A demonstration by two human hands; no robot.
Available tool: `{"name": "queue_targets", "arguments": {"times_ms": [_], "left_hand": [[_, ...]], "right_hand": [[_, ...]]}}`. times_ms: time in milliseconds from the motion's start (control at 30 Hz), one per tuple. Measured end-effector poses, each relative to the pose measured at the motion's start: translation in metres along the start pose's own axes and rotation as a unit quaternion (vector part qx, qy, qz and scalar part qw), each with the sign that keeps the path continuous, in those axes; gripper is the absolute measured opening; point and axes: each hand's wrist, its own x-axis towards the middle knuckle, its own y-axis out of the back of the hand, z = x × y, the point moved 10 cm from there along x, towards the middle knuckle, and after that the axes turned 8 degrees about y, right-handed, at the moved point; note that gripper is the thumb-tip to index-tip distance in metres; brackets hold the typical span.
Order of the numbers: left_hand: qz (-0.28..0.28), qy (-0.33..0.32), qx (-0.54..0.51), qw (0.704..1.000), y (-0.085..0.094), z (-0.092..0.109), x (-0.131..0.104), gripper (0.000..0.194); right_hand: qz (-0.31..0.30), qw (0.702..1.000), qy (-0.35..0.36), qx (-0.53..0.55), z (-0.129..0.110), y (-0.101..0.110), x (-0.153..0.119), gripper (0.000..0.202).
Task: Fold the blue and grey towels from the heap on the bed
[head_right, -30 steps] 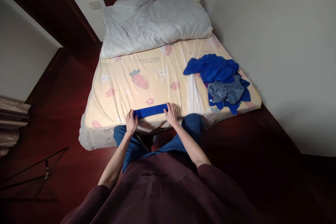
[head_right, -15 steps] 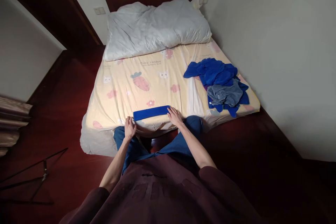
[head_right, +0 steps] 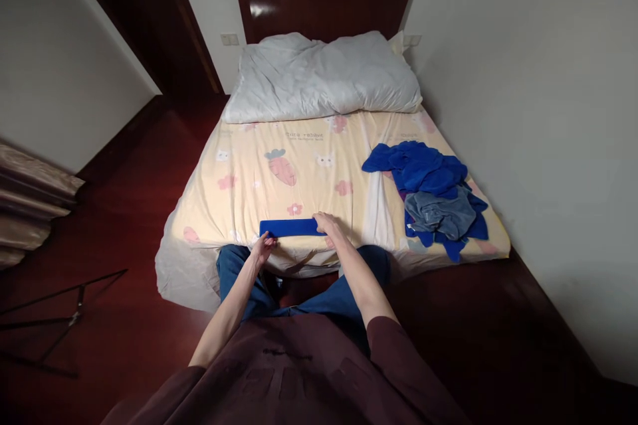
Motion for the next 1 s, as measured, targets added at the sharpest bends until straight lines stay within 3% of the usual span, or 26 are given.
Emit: {"name": "queue_targets", "arguments": {"times_ms": [133, 267, 400, 533, 633, 767, 1000], "left_hand": [[-0.001, 0.005, -0.009, 1.0, 0.0, 0.007, 0.008, 0.031], [-0.016, -0.041, -0.031, 0.999, -0.004, 0.02, 0.007, 0.038], [-0.058, -0.099, -0.058, 0.992, -0.019, 0.037, -0.002, 0.049], [-0.095, -0.148, -0.073, 0.982, -0.035, 0.062, -0.011, 0.047], [-0.108, -0.186, -0.084, 0.973, -0.04, 0.093, -0.017, 0.038], [-0.125, -0.282, -0.025, 0.951, -0.048, 0.155, -0.035, 0.032], [-0.163, -0.43, 0.102, 0.882, -0.05, 0.268, -0.082, 0.046]], "right_hand": [[-0.008, 1.0, -0.014, -0.019, 0.003, -0.003, -0.001, 0.055], [-0.021, 0.999, -0.028, -0.027, 0.011, -0.003, -0.007, 0.045], [-0.024, 0.999, -0.027, -0.028, 0.01, 0.002, -0.013, 0.039], [-0.023, 1.0, -0.003, -0.019, -0.005, 0.007, -0.015, 0.034], [-0.012, 1.0, 0.018, -0.011, -0.023, 0.01, -0.009, 0.037], [0.023, 0.998, 0.049, 0.02, -0.06, 0.015, 0.01, 0.043], [0.1, 0.983, 0.098, 0.115, -0.164, 0.015, 0.058, 0.034]]}}
